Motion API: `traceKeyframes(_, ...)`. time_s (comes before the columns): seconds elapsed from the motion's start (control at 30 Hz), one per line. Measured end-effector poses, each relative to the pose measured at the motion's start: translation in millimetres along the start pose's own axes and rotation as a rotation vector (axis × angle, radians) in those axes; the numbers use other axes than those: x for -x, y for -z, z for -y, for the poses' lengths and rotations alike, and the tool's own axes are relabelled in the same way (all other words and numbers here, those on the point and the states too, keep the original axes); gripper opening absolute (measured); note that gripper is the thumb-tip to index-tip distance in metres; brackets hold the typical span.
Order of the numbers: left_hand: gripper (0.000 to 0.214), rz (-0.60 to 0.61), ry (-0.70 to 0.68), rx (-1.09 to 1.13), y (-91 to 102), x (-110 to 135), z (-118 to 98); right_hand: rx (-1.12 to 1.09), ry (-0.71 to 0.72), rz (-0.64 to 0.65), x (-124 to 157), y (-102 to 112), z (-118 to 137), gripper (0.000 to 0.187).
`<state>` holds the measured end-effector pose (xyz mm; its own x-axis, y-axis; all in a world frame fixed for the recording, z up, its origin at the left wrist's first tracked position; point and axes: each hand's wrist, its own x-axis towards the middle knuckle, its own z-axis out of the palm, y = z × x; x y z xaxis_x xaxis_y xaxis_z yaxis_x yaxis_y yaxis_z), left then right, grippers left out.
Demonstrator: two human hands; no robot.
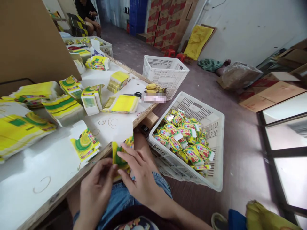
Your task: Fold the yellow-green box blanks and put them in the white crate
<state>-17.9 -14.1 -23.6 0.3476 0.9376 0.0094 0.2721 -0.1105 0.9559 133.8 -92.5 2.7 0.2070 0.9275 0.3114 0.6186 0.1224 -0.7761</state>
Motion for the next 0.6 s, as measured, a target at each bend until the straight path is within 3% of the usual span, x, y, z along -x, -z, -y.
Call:
traceKeyframes(0.13,0.022,0.098,0.038,0.047,-22.5,9.2,-12.0,-0.072,-0.058,-0.084,3.5,3.4,-5.1,0.035)
traceKeyframes(0.27,0.029,0.379,0.149,0.238,-23.3,8.4,-5.3,-0.259,-0.174,-0.208,11.3,1.7,-10.2,0.021)
traceKeyframes(0.37,0.042,0.512,0.222,0.486,-28.5,10.7,-2.2,-0.502,-0.263,-0.190,13.9,-2.6,-9.6,0.016)
traceKeyframes(0.47,0.045,0.529,0.303,0.659,-37.4,12.5,-1.0,-0.544,-0.272,-0.200,14.6,-4.9,-8.8,0.010)
traceKeyframes(0.6,0.048,0.352,0.409,0.701,-46.1,11.1,-1.1,-0.315,-0.254,-0.347,15.3,-4.1,-13.6,0.031)
